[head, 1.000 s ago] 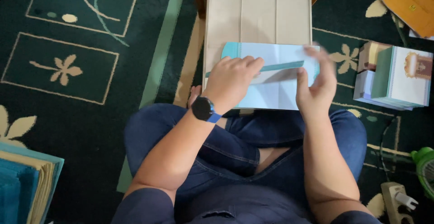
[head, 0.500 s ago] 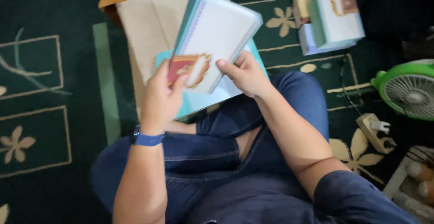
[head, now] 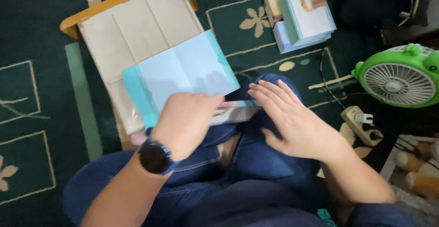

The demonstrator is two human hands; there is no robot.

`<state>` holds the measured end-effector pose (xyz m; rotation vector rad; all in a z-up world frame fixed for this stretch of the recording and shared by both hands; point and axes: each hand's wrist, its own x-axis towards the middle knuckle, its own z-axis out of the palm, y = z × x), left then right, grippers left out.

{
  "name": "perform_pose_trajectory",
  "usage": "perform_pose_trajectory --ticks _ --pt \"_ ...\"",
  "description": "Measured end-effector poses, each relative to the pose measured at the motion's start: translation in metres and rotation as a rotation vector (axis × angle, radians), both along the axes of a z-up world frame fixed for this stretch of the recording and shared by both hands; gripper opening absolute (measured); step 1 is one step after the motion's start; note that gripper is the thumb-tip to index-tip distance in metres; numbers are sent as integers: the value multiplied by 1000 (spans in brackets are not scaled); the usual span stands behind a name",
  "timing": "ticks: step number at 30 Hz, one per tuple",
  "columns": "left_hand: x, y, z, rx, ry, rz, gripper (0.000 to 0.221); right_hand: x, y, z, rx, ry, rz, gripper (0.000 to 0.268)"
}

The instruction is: The person sits on the floor and assembles small notebooks by inserting a decorative cover sheet into a light blue cover. They repeatedly pick up a cover, slide the sheet in, and place the finished notebook on a growing stack on a small wooden stand.

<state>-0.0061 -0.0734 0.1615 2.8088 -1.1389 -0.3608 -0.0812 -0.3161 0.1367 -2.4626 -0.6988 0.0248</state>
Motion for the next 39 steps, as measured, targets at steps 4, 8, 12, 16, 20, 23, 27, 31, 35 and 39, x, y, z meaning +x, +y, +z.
perform_pose_trajectory --ticks 4,8,12,16,20,23,27,31,35,39 --pt "22 -71 4 -32 -83 -156 9 15 -28 -31 -5 -152 -136 41" --pt "63 -140 -3 -578 -381 -65 27 46 -102 -73 381 24 -464 40" --pt "92 -238 -117 -1555 57 448 40 112 -213 -127 673 -78 -497 49" --pt "93 -327 -258 -1356 393 881 37 187 -299 -212 737 9 -542 32" --pt "101 -352 -319 -959 59 733 73 226 -320 -259 609 174 -652 35" --pt "117 -349 -341 -907 -1 606 86 233 -325 -295 559 231 -683 37" --pt "128 -351 -341 -877 22 487 101 234 -324 -317 509 237 -710 36" --pt "123 -356 -371 -667 13 463 104 224 -321 -324 373 112 -680 36" --pt "133 -353 -365 -656 48 512 82 228 -316 -318 150 -43 -674 42" --pt "132 -352 -349 -603 175 520 85 230 -322 -339 35 -72 -693 41"
